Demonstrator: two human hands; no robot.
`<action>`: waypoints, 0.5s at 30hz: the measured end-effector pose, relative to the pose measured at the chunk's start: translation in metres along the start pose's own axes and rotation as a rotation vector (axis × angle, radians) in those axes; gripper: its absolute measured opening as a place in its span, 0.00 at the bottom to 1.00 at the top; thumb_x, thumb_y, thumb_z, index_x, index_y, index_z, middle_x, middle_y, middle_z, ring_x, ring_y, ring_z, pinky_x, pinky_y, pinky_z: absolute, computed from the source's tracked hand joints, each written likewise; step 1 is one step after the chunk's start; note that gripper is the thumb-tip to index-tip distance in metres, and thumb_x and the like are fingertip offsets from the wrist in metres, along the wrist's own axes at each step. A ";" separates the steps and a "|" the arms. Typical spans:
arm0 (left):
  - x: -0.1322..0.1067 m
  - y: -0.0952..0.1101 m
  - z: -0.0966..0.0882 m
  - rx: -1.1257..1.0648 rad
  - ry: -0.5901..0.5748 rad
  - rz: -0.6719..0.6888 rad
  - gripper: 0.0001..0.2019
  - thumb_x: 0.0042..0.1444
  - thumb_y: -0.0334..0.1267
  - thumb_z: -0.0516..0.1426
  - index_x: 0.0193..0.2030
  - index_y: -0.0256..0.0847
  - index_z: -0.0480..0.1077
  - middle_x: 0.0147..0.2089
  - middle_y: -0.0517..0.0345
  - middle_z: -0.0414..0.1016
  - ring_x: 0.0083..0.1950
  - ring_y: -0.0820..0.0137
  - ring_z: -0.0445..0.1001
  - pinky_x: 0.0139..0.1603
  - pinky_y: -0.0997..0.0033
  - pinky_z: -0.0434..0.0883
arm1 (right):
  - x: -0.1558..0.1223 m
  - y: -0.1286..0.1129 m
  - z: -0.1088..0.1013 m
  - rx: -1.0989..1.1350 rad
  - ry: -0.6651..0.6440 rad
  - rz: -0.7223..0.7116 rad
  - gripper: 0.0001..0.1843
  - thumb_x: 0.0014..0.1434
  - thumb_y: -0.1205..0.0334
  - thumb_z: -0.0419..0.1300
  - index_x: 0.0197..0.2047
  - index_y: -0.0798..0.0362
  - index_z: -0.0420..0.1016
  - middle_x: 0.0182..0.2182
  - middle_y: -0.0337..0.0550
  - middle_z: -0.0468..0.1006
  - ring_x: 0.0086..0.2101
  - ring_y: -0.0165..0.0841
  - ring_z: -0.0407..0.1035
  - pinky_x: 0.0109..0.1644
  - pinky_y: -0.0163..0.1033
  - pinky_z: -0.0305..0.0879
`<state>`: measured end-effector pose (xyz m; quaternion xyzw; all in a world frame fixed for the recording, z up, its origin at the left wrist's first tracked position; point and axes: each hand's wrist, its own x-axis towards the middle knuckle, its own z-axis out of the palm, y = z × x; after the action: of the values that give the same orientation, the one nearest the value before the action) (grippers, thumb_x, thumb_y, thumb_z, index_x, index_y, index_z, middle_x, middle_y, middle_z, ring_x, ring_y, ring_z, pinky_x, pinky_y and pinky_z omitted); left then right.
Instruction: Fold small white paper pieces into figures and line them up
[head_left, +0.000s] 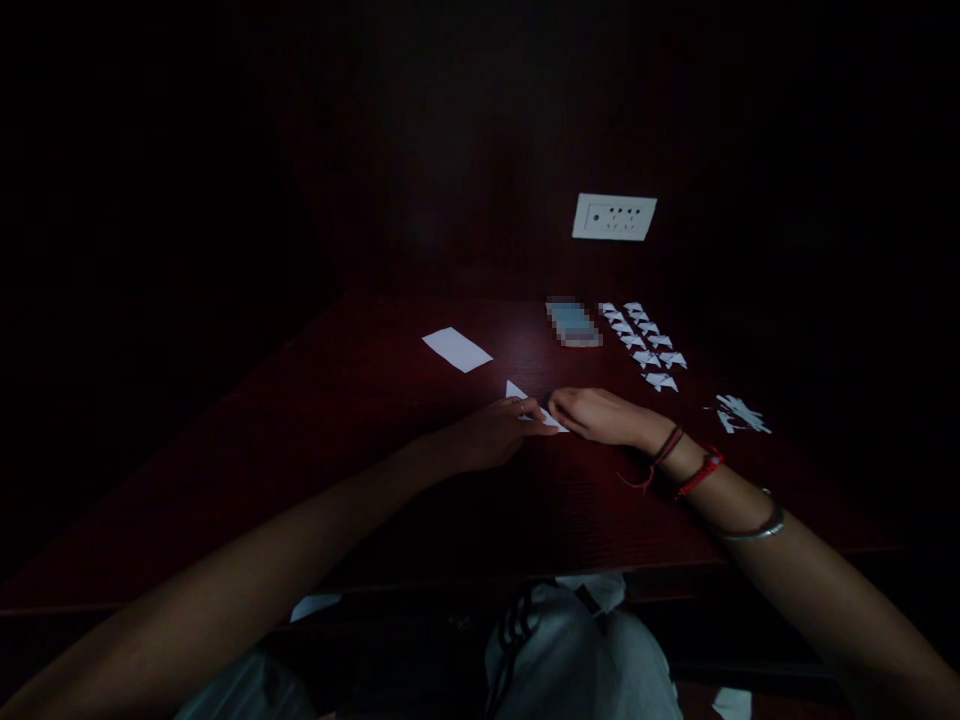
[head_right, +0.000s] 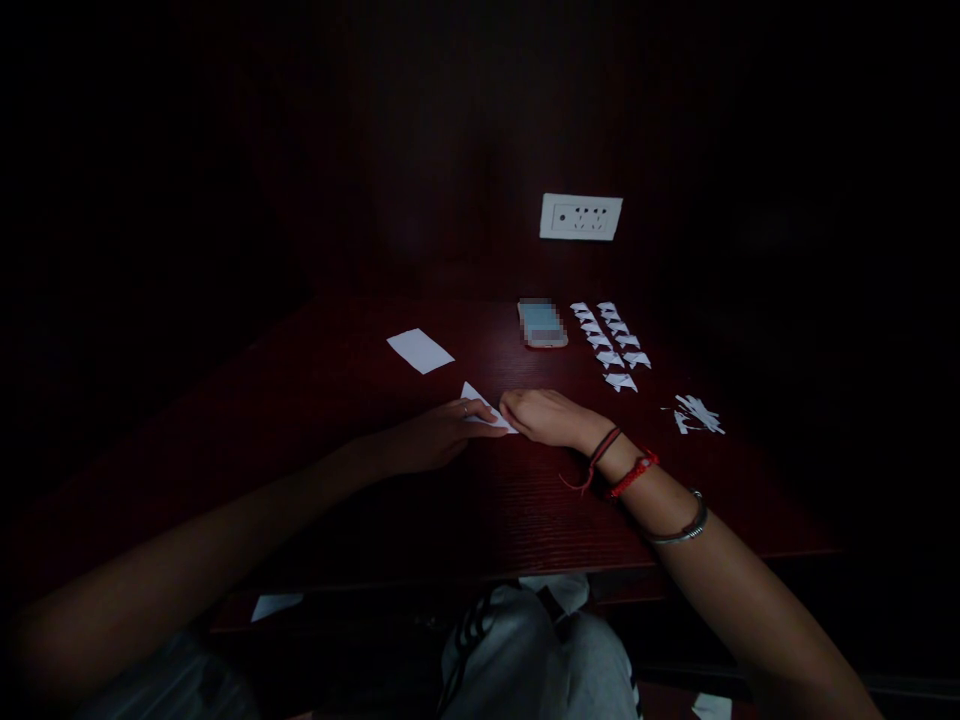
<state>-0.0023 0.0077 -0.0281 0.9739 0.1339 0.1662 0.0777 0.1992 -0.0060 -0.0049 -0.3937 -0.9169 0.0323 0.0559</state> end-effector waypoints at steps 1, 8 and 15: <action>0.000 0.000 0.000 0.002 0.001 0.001 0.24 0.48 0.21 0.44 0.51 0.44 0.59 0.49 0.53 0.59 0.49 0.70 0.59 0.51 0.66 0.58 | 0.000 0.000 0.000 -0.013 0.001 0.009 0.11 0.59 0.60 0.43 0.33 0.57 0.62 0.28 0.45 0.68 0.27 0.27 0.60 0.31 0.32 0.51; -0.001 0.002 -0.002 0.020 -0.004 -0.009 0.26 0.47 0.20 0.46 0.52 0.45 0.58 0.50 0.54 0.58 0.50 0.70 0.58 0.53 0.65 0.56 | 0.001 0.003 0.000 0.048 0.024 -0.005 0.12 0.59 0.60 0.43 0.33 0.57 0.63 0.28 0.44 0.68 0.28 0.27 0.61 0.32 0.32 0.52; -0.001 0.004 -0.002 0.022 -0.004 -0.030 0.26 0.48 0.21 0.46 0.53 0.48 0.57 0.50 0.56 0.58 0.50 0.70 0.59 0.53 0.66 0.56 | 0.002 0.002 -0.001 0.083 0.017 0.007 0.11 0.58 0.60 0.45 0.34 0.56 0.64 0.29 0.44 0.69 0.29 0.28 0.62 0.32 0.32 0.52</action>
<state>-0.0028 0.0043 -0.0259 0.9729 0.1501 0.1617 0.0695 0.1993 -0.0031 -0.0040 -0.3947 -0.9129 0.0672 0.0800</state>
